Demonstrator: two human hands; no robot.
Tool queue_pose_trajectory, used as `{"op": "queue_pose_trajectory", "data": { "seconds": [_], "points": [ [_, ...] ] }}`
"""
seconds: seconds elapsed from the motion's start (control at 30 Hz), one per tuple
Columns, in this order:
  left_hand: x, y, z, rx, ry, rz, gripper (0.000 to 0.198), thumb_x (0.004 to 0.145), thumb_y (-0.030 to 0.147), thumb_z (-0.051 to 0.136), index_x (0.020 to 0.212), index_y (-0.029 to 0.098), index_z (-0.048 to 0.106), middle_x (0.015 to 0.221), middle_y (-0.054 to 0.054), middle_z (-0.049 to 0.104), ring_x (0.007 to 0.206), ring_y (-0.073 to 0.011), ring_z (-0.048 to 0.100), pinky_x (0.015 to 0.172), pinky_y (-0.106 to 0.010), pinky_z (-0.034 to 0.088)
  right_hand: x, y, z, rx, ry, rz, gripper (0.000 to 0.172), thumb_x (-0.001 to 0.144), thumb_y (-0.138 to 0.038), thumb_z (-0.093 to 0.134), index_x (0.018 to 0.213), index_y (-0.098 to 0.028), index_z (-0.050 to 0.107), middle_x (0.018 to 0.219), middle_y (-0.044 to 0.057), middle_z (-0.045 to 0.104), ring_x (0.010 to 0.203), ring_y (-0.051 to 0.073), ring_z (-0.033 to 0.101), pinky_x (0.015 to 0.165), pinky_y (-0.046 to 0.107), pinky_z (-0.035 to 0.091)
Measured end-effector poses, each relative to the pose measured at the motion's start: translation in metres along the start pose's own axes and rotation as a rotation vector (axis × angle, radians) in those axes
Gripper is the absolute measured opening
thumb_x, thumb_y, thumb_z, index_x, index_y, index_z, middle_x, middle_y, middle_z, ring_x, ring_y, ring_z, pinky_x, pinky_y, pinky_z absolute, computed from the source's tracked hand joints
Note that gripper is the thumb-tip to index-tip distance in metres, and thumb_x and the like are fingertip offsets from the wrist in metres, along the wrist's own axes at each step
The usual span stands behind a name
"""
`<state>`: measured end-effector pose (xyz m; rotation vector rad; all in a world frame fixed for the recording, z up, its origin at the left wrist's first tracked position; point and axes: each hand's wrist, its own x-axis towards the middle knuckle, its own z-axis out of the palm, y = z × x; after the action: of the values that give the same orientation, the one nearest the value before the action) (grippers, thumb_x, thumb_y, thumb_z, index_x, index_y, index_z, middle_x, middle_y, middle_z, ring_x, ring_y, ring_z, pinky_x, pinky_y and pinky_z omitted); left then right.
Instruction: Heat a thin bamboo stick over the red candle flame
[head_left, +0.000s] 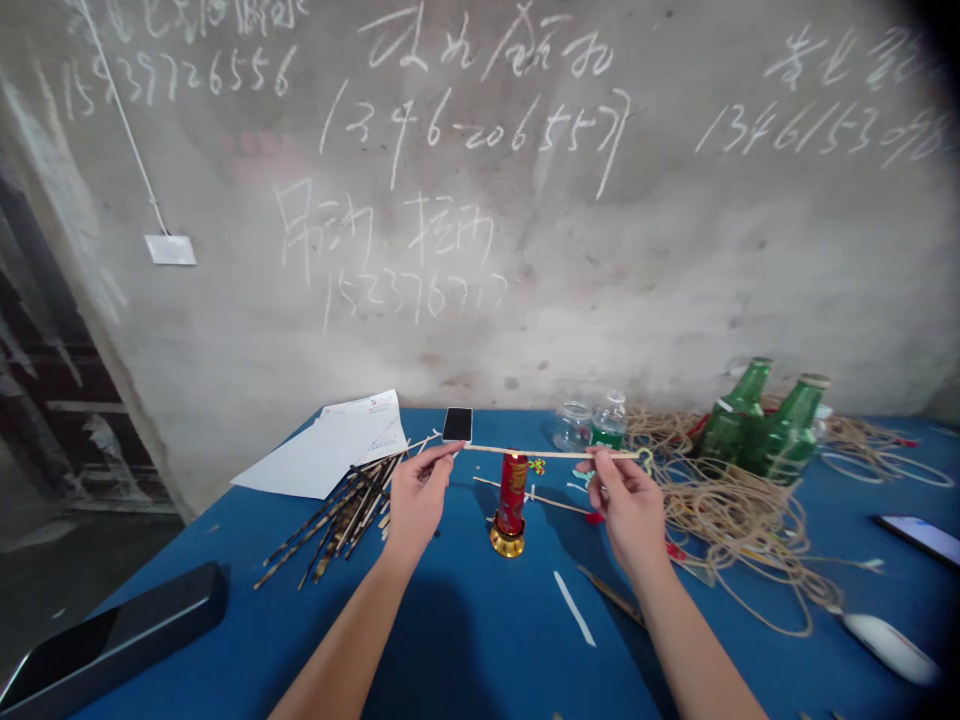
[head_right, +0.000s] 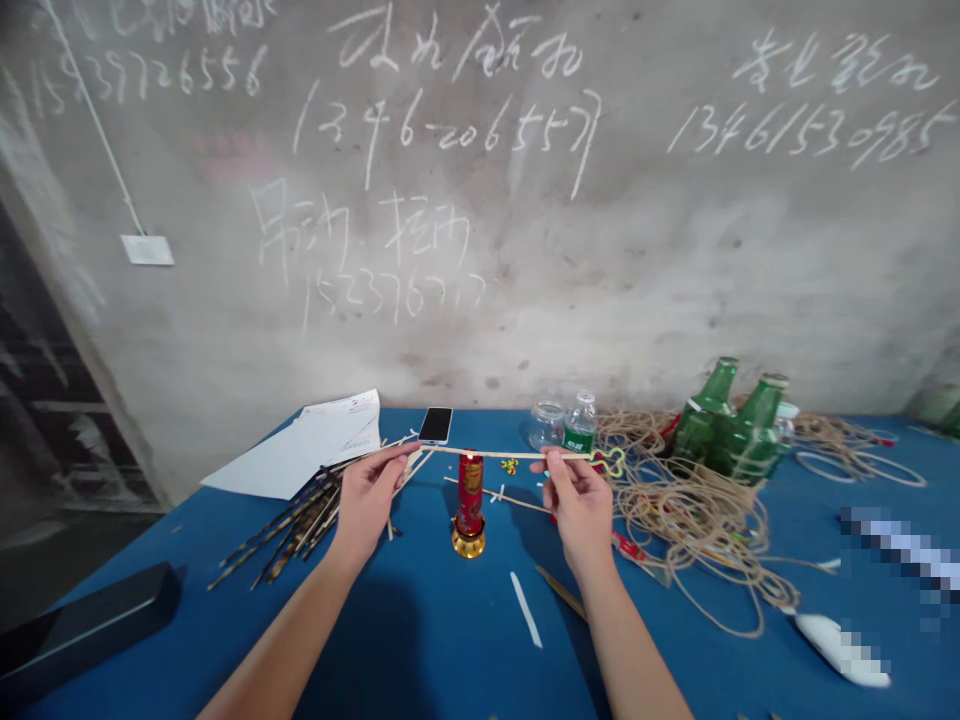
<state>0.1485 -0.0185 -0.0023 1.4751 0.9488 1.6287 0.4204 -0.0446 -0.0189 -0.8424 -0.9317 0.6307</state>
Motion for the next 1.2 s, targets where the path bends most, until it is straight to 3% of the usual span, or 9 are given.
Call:
{"op": "queue_pose_trajectory", "data": {
  "seconds": [1.2],
  "points": [
    [-0.001,0.009,0.000,0.013,0.095,-0.022,0.034,0.090,0.038,0.067,0.107,0.016,0.086,0.059,0.002,0.050,0.052,-0.0091,0.033,0.048,-0.023,0.024,-0.002,0.001,0.003,-0.051,-0.052,-0.047,0.041,0.086,-0.056,0.082,0.100,-0.017,0.078,0.083,0.008,0.074,0.046,0.009,0.048,0.041,0.024,0.033]
  ]
}}
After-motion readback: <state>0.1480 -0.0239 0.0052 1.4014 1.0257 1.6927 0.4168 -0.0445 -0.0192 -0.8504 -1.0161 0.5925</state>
